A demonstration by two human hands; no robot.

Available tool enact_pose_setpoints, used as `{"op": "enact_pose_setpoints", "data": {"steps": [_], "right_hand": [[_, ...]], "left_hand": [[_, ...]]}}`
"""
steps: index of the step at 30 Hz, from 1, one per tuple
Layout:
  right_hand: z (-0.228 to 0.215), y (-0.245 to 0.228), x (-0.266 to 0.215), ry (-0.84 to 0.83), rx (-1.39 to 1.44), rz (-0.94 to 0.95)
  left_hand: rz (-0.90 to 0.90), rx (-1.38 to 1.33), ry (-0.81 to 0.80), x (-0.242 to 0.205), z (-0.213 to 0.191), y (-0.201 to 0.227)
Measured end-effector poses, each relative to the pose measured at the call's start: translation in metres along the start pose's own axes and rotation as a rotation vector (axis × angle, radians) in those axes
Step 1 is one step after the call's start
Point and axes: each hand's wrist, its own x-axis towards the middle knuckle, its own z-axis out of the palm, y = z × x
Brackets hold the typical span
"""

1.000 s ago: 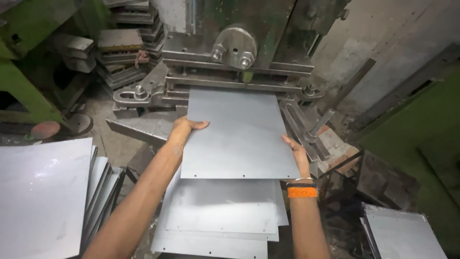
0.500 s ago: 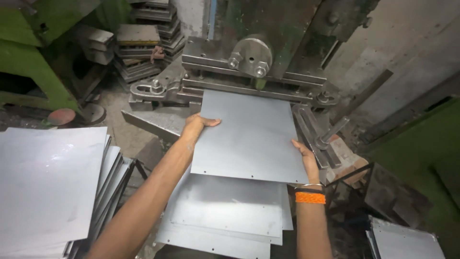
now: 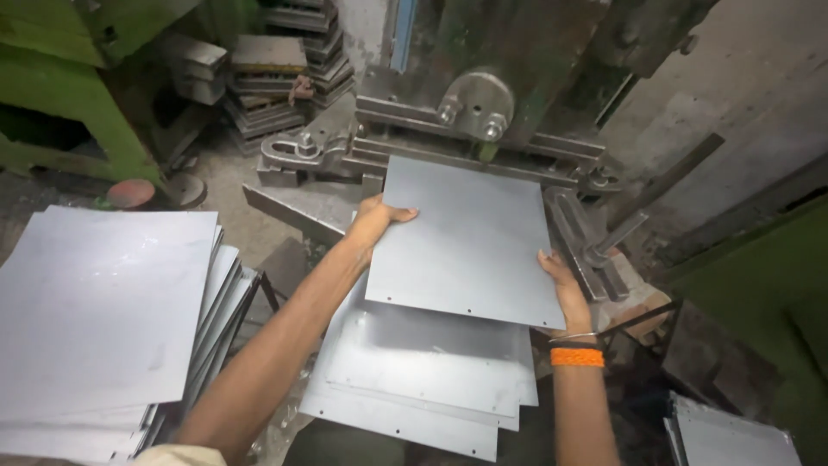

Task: Operating a stamping machine to process metal sheets by feeding them into the press.

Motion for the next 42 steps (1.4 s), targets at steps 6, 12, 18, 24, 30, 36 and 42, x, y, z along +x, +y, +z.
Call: {"op": "enact_pose_setpoints", "data": {"steps": [6,12,18,24,30,36,42], "right_hand": [[0.069,-0.007,-0.14,0.209,-0.786,-0.07],[0.068,0.052,-0.128,0.233,-1.461,-0.163],[0.126,0.056,-0.124,0.183,-1.592,-0.496],[0.278,0.118,-0.141,-0.392,-0.501,-0.233],[0.343,0.323,-0.11,-0.416,-0.47,0.37],[0.338,0.321,-0.203,-0.618,-0.217,0.458],[0.333,0.306,-0.205,-0.61,-0.072,0.494]], "left_hand": [[0.165,0.946,0.14,-0.085,-0.038,-0.001],[0.118,1.077,0.108,-0.096,-0.083,-0.038],[0.276,1.082,0.201,-0.11,-0.109,-0.004],[0.57,1.297,0.715,-0.075,-0.275,0.053],[0.046,1.692,0.609,-0.14,-0.312,-0.035],[-0.007,1.604,0.548,-0.148,-0.303,-0.042],[0.198,1.533,0.609,-0.17,-0.338,-0.025]]}}
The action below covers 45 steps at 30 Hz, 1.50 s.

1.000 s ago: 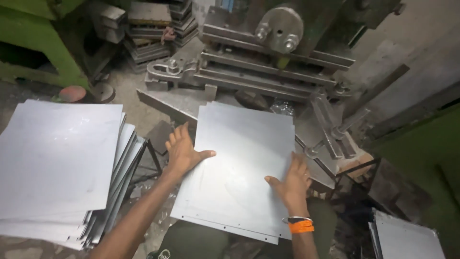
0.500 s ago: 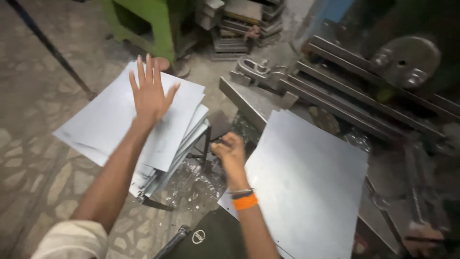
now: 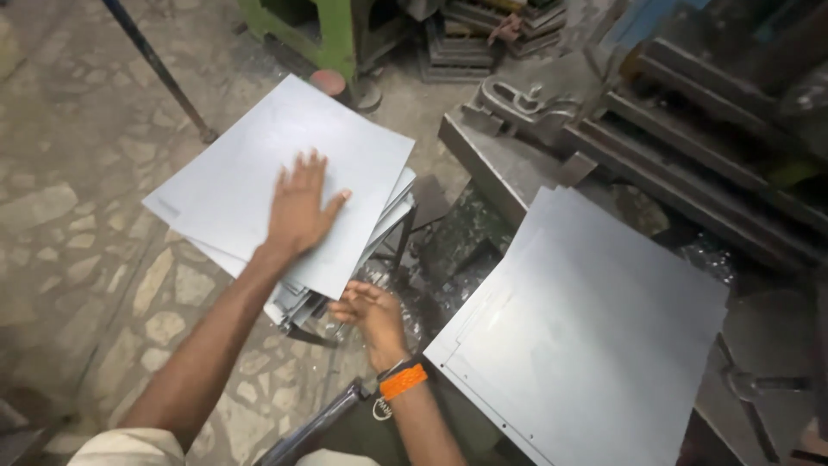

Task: Operating a stamping machine to process metal sheets by feeding them into the press.

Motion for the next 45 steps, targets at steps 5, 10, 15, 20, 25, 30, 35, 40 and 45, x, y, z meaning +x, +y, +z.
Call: {"op": "enact_pose_setpoints", "data": {"steps": [5,10,15,20,25,30,35,40,45], "right_hand": [[0.004,-0.002,-0.016,0.026,0.02,0.012],[0.01,0.004,-0.016,0.039,-0.015,-0.033],[0.004,0.009,-0.009,-0.026,-0.03,-0.075],[0.007,0.004,-0.012,-0.013,-0.074,-0.116],[0.011,-0.004,-0.017,0.0,-0.137,-0.138],[0.008,-0.001,-0.012,-0.032,-0.075,-0.12],[0.01,-0.005,-0.011,-0.003,-0.143,-0.191],[0.019,0.004,-0.01,0.062,-0.224,-0.284],[0.038,-0.006,-0.026,0.232,-0.261,-0.322]], "left_hand": [[-0.101,0.068,0.033,-0.01,-0.002,-0.049],[-0.183,0.119,-0.055,-0.016,0.0,-0.047],[-0.168,0.098,-0.059,-0.015,-0.002,-0.047],[-0.167,0.104,-0.061,-0.015,0.0,-0.048],[-0.159,0.093,-0.056,-0.015,0.0,-0.046],[-0.16,0.101,-0.066,-0.014,0.001,-0.048],[-0.165,0.116,-0.075,-0.014,0.002,-0.046],[-0.168,0.109,-0.078,-0.015,0.001,-0.045],[-0.169,0.1,-0.072,-0.014,0.002,-0.045]]}}
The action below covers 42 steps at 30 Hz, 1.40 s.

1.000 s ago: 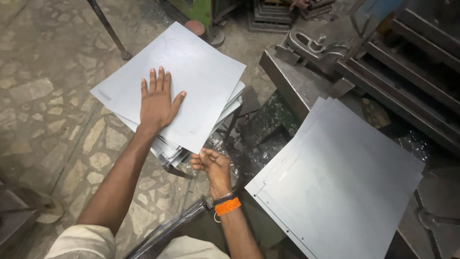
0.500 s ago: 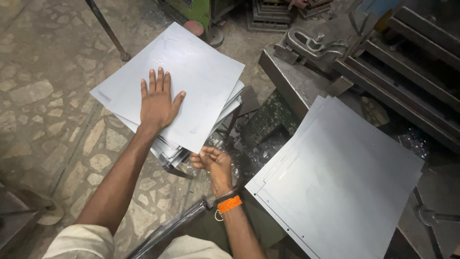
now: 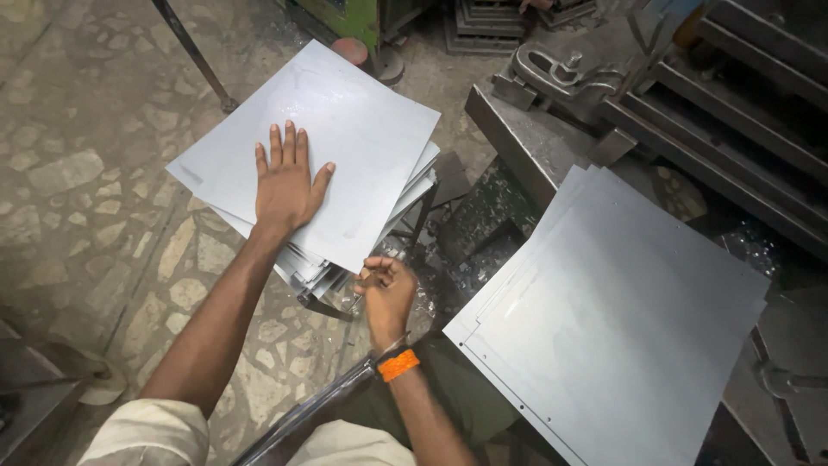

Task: Operating a stamping machine to process metal sheets by feeding them into the press.

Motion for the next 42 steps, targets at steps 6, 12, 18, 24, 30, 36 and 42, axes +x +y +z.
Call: {"op": "enact_pose_setpoints", "data": {"steps": [6,12,18,24,30,36,42], "right_hand": [[0.017,0.005,-0.005,0.19,0.144,0.087],[0.017,0.013,-0.002,0.221,0.22,0.122],[0.017,0.026,0.003,0.239,0.268,0.158],[0.016,0.022,0.002,0.228,0.289,0.182],[0.016,0.034,0.006,0.261,0.316,0.169],[0.017,0.035,0.006,0.262,0.323,0.169],[0.013,0.038,0.009,0.245,0.332,0.239]], "left_hand": [[0.001,0.009,0.012,-0.001,-0.001,0.001],[0.005,0.007,0.014,0.0,0.001,0.0],[0.007,0.02,0.02,0.0,0.001,0.0],[0.005,0.011,0.019,0.0,0.002,0.0],[-0.008,0.008,0.005,0.0,0.001,0.0],[-0.014,0.015,-0.005,0.0,-0.001,0.001],[-0.014,0.007,-0.008,-0.001,-0.004,0.003]]}}
